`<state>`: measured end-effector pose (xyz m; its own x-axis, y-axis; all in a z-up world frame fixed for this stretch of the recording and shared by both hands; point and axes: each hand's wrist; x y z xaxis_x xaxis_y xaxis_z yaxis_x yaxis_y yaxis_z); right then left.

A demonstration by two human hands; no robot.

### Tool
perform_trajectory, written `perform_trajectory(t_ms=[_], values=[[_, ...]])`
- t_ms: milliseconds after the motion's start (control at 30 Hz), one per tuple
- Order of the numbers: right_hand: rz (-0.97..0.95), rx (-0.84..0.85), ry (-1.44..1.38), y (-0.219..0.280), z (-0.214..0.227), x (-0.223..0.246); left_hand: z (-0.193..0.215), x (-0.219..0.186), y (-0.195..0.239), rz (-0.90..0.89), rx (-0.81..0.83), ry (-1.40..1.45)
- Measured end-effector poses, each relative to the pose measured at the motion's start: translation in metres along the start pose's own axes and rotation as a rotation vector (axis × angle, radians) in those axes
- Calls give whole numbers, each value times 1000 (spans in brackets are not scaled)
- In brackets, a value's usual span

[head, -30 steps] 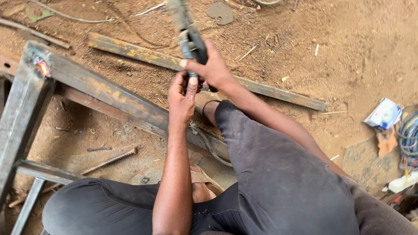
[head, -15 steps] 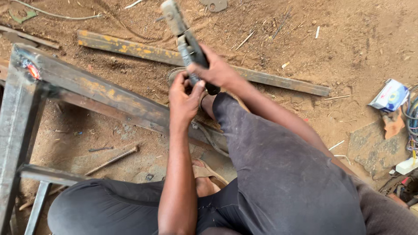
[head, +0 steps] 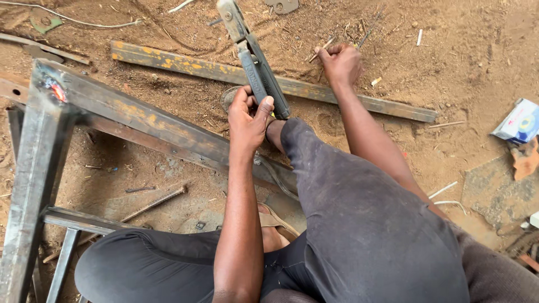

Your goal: The person welds metal bars onto a larger rectangular metal frame using a welding tool and welding rods.

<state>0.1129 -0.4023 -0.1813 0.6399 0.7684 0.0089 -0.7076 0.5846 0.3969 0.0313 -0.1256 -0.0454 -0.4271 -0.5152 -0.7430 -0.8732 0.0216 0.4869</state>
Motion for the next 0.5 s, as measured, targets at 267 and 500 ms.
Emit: perform_trajectory(t_ms=[267,500], values=[[23,234,-754,-12,-12,10,4,6,-5,-30,-19,-107],[169,726,-1096,36,52,51,-8,-6,-16,17,-118,-181]])
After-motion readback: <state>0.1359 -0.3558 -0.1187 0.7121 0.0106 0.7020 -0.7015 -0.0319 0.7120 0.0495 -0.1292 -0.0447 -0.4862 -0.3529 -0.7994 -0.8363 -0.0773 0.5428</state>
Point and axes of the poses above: each hand's wrist, its own y-axis away from the middle knuckle, its own z-axis out of the back of the hand, x = y × z, and after that the axes turned 14 degrees about y, right-handed
